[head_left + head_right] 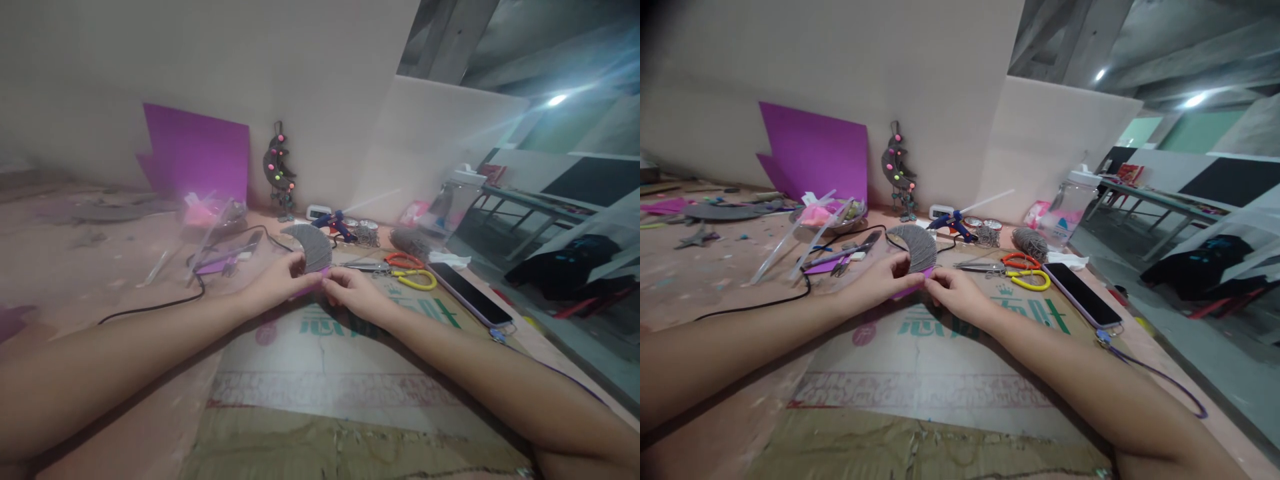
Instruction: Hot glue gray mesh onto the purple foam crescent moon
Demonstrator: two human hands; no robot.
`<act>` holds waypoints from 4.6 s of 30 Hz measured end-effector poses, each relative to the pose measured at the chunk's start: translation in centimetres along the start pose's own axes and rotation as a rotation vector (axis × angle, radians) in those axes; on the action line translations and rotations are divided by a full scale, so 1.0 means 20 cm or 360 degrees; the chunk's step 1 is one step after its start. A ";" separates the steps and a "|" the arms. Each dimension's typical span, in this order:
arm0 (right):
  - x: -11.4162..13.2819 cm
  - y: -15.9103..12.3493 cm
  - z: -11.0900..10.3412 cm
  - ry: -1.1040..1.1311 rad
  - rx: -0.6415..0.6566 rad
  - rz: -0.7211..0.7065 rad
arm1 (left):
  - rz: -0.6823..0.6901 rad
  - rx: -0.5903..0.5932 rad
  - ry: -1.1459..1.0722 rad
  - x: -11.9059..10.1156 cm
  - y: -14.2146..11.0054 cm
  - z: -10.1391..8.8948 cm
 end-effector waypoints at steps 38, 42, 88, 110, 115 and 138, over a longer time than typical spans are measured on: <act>0.04 0.00 -0.06 -0.0385 -0.0226 -0.0179 | -0.0092 -0.0072 0.0235 0.05 0.00 -0.04; 0.04 0.00 -0.06 -0.0391 -0.0230 -0.0199 | -0.0098 -0.0063 0.0175 0.06 0.00 -0.04; 0.05 0.00 -0.11 -0.0448 -0.0363 -0.0284 | -0.0198 -0.0049 -0.0032 0.09 0.00 -0.03; 0.08 0.00 -0.13 -0.0375 -0.0389 -0.0257 | -0.0270 0.0011 0.0044 0.10 0.00 -0.01; 0.04 0.00 -0.11 -0.0360 -0.0338 -0.0202 | -0.0282 0.0014 -0.0024 0.09 -0.01 -0.01; 0.05 0.00 -0.08 -0.0432 -0.0243 -0.0286 | -0.0329 0.0000 -0.0010 0.12 0.00 -0.02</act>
Point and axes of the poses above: each hand's wrist, its own y-axis towards the middle knuckle, its own z-axis out of the palm, x = y × z, the point moved 9 cm from there along y, towards the middle knuckle, and after that the axes turned 10 degrees about -x, right-handed, at the moved point
